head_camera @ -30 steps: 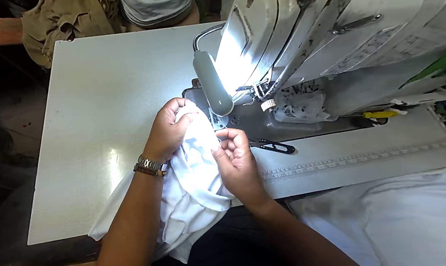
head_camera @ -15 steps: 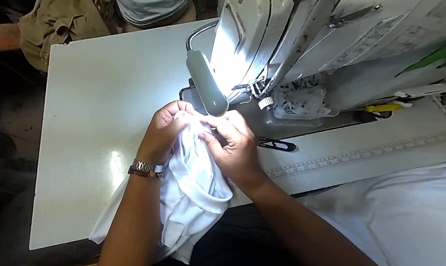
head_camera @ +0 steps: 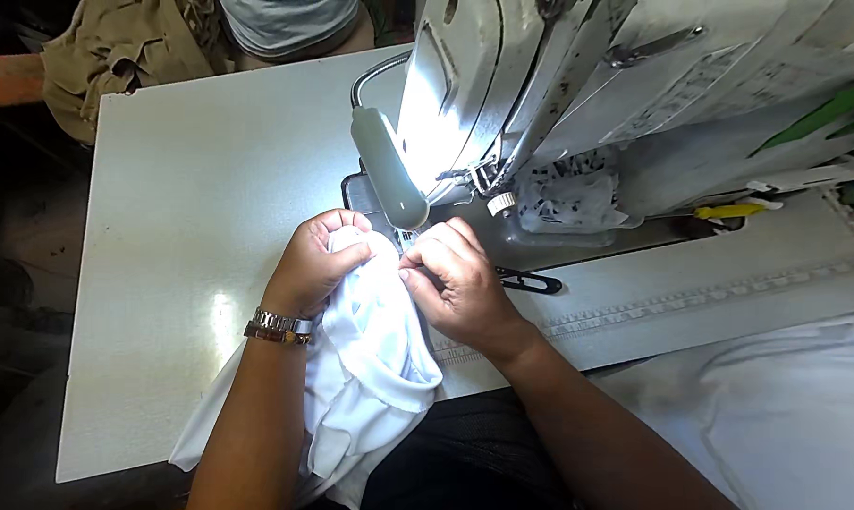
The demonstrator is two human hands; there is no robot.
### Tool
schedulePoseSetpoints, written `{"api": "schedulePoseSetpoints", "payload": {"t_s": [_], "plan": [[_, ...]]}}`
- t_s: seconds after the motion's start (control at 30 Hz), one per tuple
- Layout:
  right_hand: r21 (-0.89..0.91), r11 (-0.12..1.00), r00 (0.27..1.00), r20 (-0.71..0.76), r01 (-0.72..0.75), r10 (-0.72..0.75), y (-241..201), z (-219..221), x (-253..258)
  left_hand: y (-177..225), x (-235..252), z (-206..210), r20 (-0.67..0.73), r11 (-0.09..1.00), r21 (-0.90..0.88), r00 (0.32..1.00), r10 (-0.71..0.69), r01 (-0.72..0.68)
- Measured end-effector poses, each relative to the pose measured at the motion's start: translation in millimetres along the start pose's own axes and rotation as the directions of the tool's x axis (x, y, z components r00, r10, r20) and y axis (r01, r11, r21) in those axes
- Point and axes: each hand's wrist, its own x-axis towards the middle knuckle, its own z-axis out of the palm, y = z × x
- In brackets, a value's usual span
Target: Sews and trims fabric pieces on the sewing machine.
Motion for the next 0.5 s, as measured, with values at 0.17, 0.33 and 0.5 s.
{"api": "schedulePoseSetpoints", "payload": {"t_s": [0.17,0.33,0.5], "plan": [[0.164,0.966,0.98,0.018,-0.201,0.201,-1,-8,-6,2,-1,-1,-0.026,1.0,0.0,1.0,0.011,-0.011],[0.341,0.856,0.901,-0.054,-0.389,0.431,2,-6,-11,7,-4,2,-0.044,1.0,-0.019,0.999,0.006,-0.007],[0.318,0.814,0.838,-0.096,-0.486,0.538,-9,-10,-15,4,-2,-1,0.0,0.999,-0.023,1.0,0.025,-0.025]]}}
